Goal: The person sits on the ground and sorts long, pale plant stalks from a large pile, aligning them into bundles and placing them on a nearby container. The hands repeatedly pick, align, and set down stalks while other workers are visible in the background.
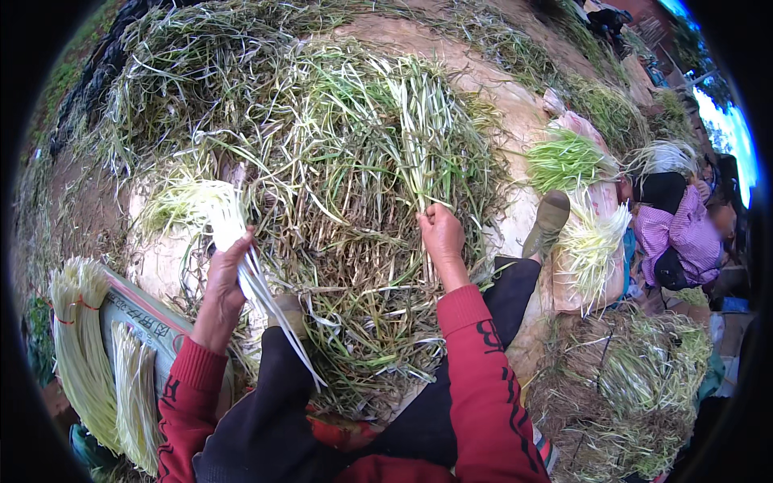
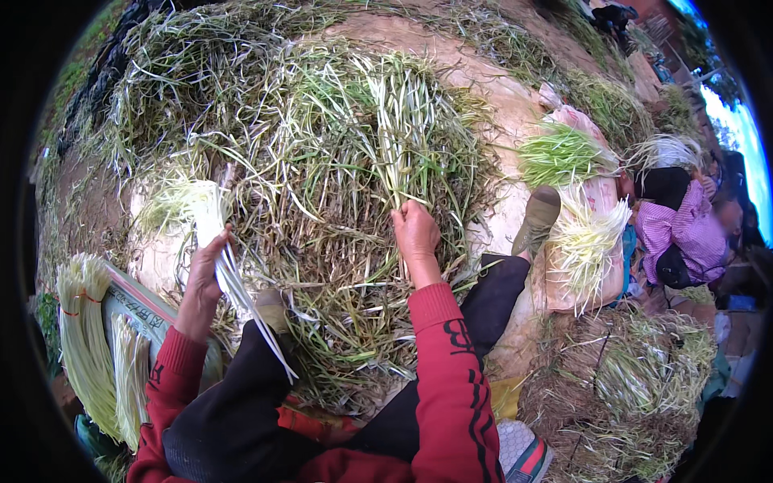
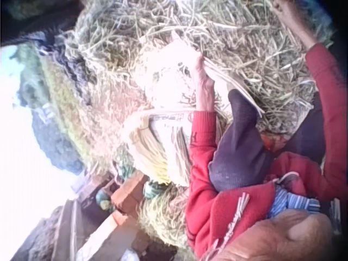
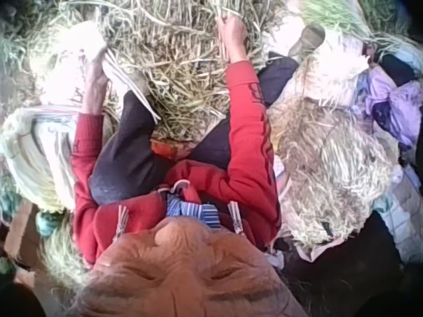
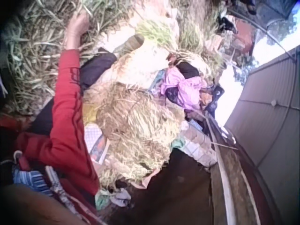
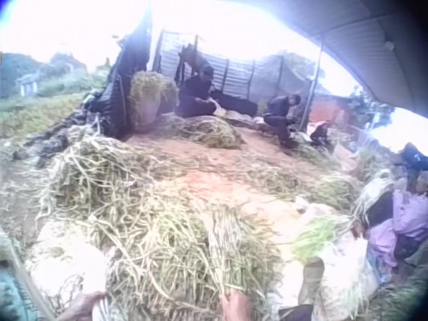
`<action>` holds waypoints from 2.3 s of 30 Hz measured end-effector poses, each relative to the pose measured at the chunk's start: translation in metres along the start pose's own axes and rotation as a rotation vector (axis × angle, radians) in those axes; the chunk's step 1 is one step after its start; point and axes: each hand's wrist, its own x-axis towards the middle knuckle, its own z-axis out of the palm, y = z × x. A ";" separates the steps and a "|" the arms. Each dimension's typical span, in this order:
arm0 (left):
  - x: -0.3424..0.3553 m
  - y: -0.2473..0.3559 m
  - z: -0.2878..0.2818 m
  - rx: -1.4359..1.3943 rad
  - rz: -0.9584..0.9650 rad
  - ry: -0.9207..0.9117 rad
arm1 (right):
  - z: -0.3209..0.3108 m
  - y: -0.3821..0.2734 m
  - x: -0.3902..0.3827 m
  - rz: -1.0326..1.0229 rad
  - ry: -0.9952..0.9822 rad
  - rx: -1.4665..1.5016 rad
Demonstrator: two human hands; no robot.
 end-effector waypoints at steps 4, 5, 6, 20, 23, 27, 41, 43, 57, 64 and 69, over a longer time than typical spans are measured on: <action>-0.026 -0.013 0.002 0.047 -0.081 -0.048 | -0.028 -0.015 -0.032 0.056 0.031 0.730; -0.030 -0.012 -0.006 0.044 -0.085 -0.038 | -0.045 -0.036 -0.052 0.001 0.054 0.783; -0.032 -0.012 -0.011 0.040 -0.095 -0.031 | -0.063 -0.056 -0.073 -0.050 0.081 0.832; -0.069 -0.015 0.017 0.356 -0.200 -0.212 | 0.014 -0.094 -0.199 -0.096 -0.421 0.905; -0.072 -0.023 0.025 0.452 -0.186 -0.297 | 0.010 -0.096 -0.201 -0.116 -0.400 0.835; -0.069 -0.038 0.033 0.686 -0.106 -0.388 | 0.004 -0.099 -0.199 -0.192 -0.329 0.711; -0.054 -0.065 0.041 0.563 -0.292 -0.418 | 0.019 -0.061 -0.167 0.296 -0.546 1.324; -0.056 -0.065 0.042 0.566 -0.274 -0.436 | 0.023 -0.066 -0.159 0.328 -0.544 1.421; -0.072 -0.052 0.038 0.342 -0.274 -0.464 | 0.020 -0.112 -0.168 0.422 -0.230 1.661; -0.073 -0.062 0.032 0.507 -0.087 -0.396 | 0.036 -0.114 -0.174 0.608 -0.172 1.680; -0.071 -0.063 0.028 0.460 -0.057 -0.324 | 0.036 -0.102 -0.168 0.521 -0.448 1.661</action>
